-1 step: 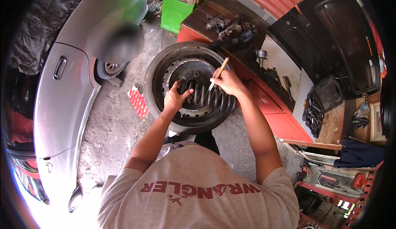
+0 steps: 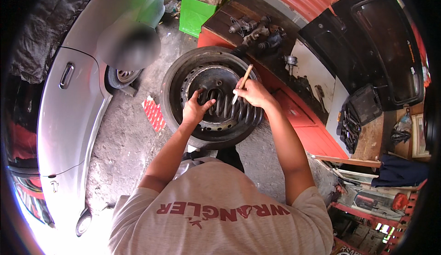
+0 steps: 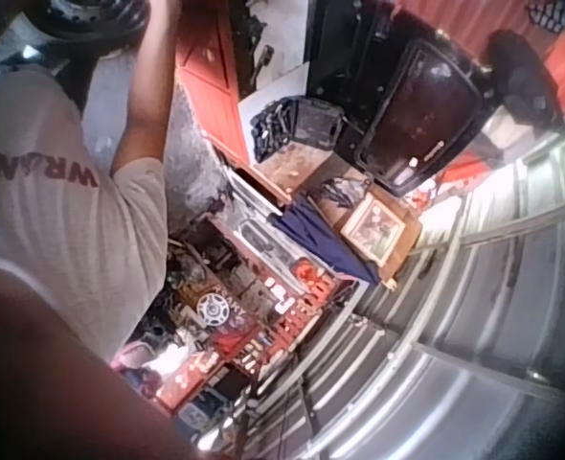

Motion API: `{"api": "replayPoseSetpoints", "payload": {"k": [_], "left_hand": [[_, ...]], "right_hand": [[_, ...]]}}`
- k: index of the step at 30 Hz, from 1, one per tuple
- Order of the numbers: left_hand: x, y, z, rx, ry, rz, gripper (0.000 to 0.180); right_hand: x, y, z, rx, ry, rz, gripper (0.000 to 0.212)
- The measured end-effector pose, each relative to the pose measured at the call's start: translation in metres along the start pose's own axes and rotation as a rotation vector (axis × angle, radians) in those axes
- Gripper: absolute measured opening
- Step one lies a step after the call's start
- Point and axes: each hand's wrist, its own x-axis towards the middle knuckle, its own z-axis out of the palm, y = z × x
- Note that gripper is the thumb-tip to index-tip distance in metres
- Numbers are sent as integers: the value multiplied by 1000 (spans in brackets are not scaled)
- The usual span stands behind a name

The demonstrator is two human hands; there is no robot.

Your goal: The person paints a metal car part with a brush. The part is held steady with the left hand while the right hand applies white paint in repeated strokes across the surface.

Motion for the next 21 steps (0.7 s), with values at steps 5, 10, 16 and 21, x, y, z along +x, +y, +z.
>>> {"api": "replayPoseSetpoints", "payload": {"k": [5,10,16,21], "left_hand": [[9,6,-1,8,-10,-12,76],[7,10,-3,36,3,-16,75],[7,10,-4,44,1,-28,76],[9,11,-4,6,-30,-40,75]], "right_hand": [[7,-16,-8,-131,58,14,27],[4,-16,-2,-109,-169,-32,31],[2,-26,-7,-247,74,-42,27],[-10,-1,-1,-127,7,-95,24]]}}
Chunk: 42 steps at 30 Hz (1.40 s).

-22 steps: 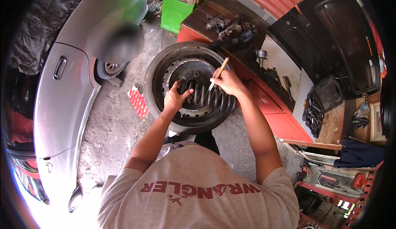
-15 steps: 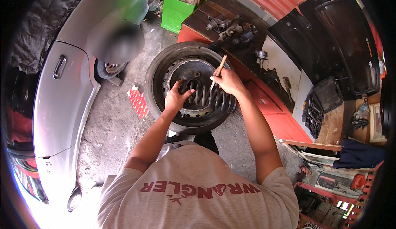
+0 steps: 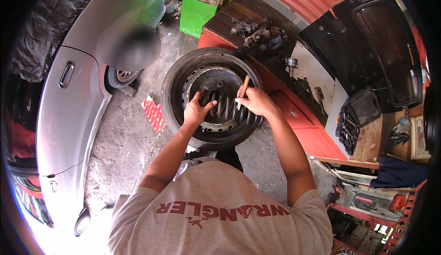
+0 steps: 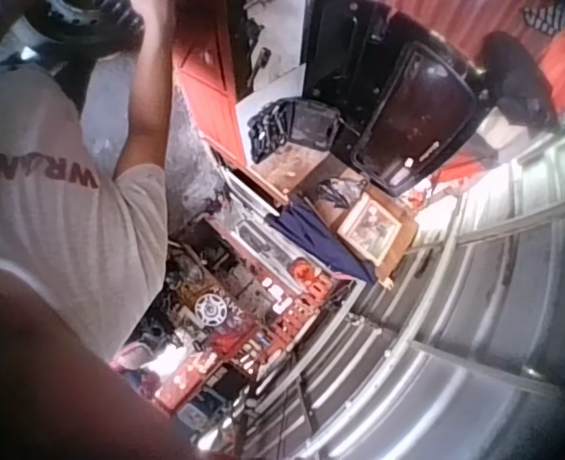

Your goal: The person paints a metal car part with a brush. The part is held steady with the left hand while the right hand applies white paint in repeated strokes across the surface.

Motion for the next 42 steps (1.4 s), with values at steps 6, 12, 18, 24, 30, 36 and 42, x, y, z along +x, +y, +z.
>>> {"api": "replayPoseSetpoints", "payload": {"k": [6,12,18,24,30,36,42], "left_hand": [[1,-9,4,-35,4,67,75],[15,-20,6,-215,89,62,79],[52,-30,-2,-720,-113,-255,51],[51,-23,-14,-784,-153,-390,46],[37,-9,-23,-890,-6,-334,45],[54,-54,-26,-639,-191,-353,58],[27,-9,-15,-227,49,-44,87]], "right_hand": [[-24,56,-15,386,474,172,40],[-69,104,0,315,538,470,52],[-61,96,35,629,500,409,29],[-62,71,40,558,646,397,36],[-63,86,61,543,753,242,34],[-72,78,71,410,679,249,30],[-80,55,55,316,576,314,34]]}}
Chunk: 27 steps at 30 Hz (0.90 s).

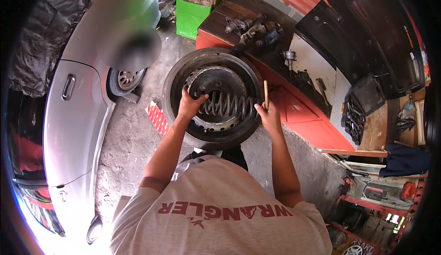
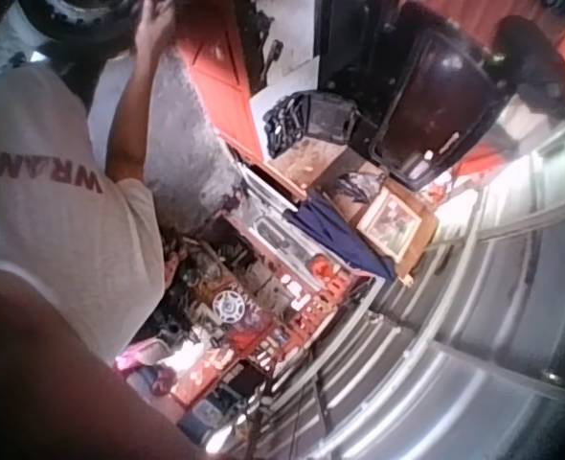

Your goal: The person paints a metal car part with a brush. The part is held steady with the left hand while the right hand applies white paint in repeated strokes across the surface.

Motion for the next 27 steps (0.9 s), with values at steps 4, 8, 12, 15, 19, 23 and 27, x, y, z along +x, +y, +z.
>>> {"api": "replayPoseSetpoints", "payload": {"k": [4,8,12,15,19,23,27], "left_hand": [[4,8,1,163,-1,65,93],[0,9,1,214,-64,125,92],[-10,4,0,267,-98,149,89],[-8,-5,2,241,-60,196,86],[-8,-5,3,263,-68,215,86],[-8,-4,2,269,-63,193,82],[-9,-3,2,262,-61,197,80]], "right_hand": [[0,-10,-10,22,51,7,42],[7,-7,-30,287,242,-91,46],[1,-33,-31,562,81,84,32],[5,-41,-13,622,-157,-40,17],[12,-44,8,491,-301,-183,11],[22,-53,19,360,-346,-206,13],[30,-60,25,269,-311,-257,10]]}}
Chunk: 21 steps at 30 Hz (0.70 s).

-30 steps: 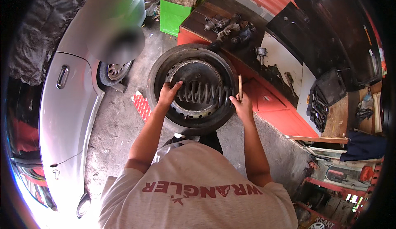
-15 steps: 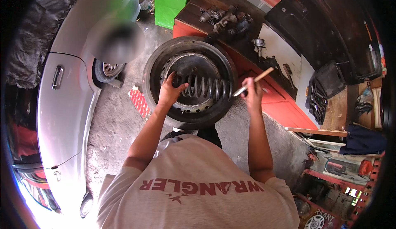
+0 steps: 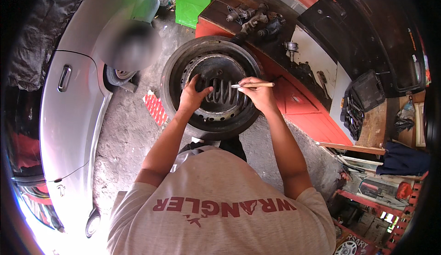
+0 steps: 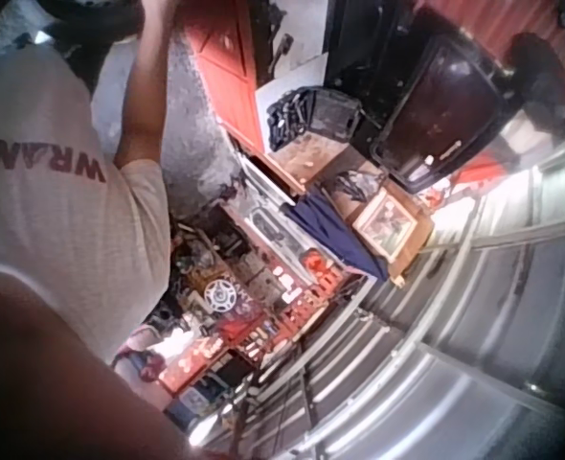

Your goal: The person paints a metal car part with a brush. The part is held steady with the left hand while the right hand applies white paint in repeated strokes across the surface.

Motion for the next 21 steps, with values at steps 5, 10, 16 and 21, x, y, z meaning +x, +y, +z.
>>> {"api": "replayPoseSetpoints", "payload": {"k": [5,10,16,21], "left_hand": [[0,2,-2,11,-4,-17,82],[0,5,-1,-13,-10,-11,84],[-2,6,-1,14,-7,-36,85],[0,5,0,11,-2,-35,85]], "right_hand": [[-6,-16,-3,-190,-236,-7,9],[-4,-2,0,-102,-51,-235,9],[-10,-11,-1,-130,-224,-92,8],[0,-8,3,-139,-47,-195,8]]}}
